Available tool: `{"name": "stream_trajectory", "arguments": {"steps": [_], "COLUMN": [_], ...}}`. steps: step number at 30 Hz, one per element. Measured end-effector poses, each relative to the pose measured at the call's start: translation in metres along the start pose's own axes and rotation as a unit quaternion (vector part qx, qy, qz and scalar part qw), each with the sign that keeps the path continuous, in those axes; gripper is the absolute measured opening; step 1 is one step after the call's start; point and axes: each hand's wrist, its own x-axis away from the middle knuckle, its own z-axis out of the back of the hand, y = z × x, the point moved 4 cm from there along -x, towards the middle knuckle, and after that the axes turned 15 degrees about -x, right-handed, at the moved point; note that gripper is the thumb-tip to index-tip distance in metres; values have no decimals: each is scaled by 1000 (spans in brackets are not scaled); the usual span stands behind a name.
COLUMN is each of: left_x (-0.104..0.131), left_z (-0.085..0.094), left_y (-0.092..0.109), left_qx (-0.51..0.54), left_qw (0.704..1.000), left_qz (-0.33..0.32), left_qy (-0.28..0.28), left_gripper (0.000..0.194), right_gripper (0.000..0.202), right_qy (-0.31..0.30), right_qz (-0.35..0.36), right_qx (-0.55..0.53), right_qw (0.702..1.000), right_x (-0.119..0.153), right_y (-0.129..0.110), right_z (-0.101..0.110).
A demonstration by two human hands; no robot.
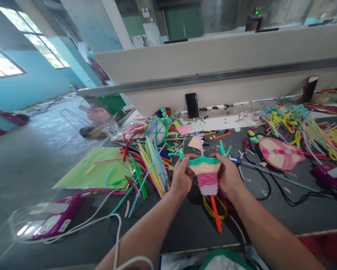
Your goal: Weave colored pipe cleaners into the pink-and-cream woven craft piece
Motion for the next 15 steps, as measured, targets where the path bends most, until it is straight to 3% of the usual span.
{"name": "stream_trajectory", "arguments": {"steps": [4, 8, 12, 15], "left_x": [-2, -2, -5, -9], "left_z": [1, 0, 3, 8], "left_y": [-1, -1, 0, 0], "left_qx": [-1, -4, -3, -36], "left_qw": [1000, 1000, 999, 999], "left_qz": [-14, -10, 14, 16], "left_qy": [-4, -19, -38, -21], "left_gripper": [16, 16, 29, 37], "right_gripper": [28, 31, 30, 30], "right_qy": [2, 6, 9, 5], "right_qz": [-18, -3, -4, -12], "right_qx": [-16, -10, -12, -18], "right_qw": [1000, 1000, 1000, 1000], "right_x": [-1, -3, -5, -5], "right_y": [1, -2, -3, -3], "right_z": [1, 2, 4, 3]}}
